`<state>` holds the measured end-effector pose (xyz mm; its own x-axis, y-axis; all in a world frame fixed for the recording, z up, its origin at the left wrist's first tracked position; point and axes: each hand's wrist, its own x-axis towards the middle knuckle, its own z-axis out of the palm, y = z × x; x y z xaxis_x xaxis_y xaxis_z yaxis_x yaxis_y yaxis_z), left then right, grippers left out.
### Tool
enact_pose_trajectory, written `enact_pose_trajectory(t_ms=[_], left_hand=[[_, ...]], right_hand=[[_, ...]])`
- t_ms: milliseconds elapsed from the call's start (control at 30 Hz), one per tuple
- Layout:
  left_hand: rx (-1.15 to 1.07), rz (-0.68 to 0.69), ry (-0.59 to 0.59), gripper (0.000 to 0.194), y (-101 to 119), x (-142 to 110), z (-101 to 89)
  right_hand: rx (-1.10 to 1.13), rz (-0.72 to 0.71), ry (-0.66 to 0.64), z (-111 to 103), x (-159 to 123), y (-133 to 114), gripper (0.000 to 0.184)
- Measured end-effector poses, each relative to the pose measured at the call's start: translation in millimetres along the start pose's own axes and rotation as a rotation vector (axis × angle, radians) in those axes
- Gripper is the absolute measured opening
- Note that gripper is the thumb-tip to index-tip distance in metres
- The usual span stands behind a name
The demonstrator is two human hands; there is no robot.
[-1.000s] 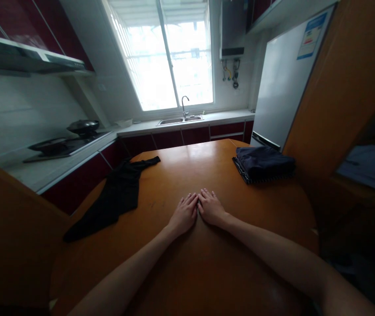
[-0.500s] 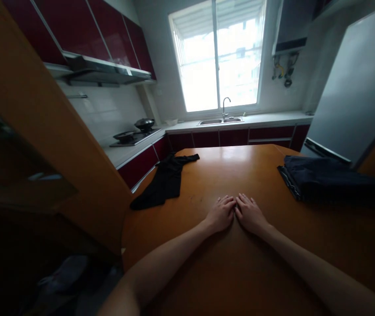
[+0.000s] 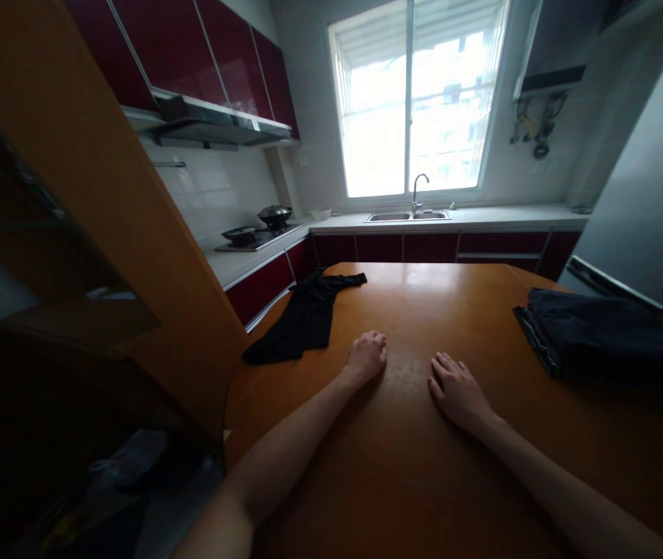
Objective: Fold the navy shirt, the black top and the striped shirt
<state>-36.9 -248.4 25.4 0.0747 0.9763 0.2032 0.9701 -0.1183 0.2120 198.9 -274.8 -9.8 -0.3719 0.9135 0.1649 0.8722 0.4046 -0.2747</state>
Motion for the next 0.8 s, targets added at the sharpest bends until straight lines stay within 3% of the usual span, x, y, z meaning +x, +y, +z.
enact_pose_trajectory(t_ms=[267,367,433,533,633,700,800], left_hand=[[0.149,-0.536,-0.019,0.046,-114,-1,-61.8],[0.15,-0.667,-0.034,0.054,-143,-4,-74.4],[0.135,-0.684,-0.047,0.051,-155,-4,-76.7],[0.09,-0.655,-0.066,0.036,-159,0,-74.8],[0.013,-0.583,-0.08,0.027,-148,6,-69.0],[-0.077,-0.501,-0.116,0.018,-128,9,-60.7],[-0.253,-0.356,-0.202,0.016,-78,9,-38.8]], right_hand=[[-0.036,-0.009,0.004,0,0,0,0.053],[-0.043,-0.005,0.004,-1,0,-1,0.054],[-0.041,-0.002,0.005,-2,0,-2,0.054],[-0.055,0.0,0.006,-3,1,-4,0.054],[-0.074,-0.005,0.01,-3,1,-5,0.052],[-0.078,-0.005,0.015,-2,1,-4,0.051],[-0.061,-0.005,0.03,-1,2,-3,0.047]])
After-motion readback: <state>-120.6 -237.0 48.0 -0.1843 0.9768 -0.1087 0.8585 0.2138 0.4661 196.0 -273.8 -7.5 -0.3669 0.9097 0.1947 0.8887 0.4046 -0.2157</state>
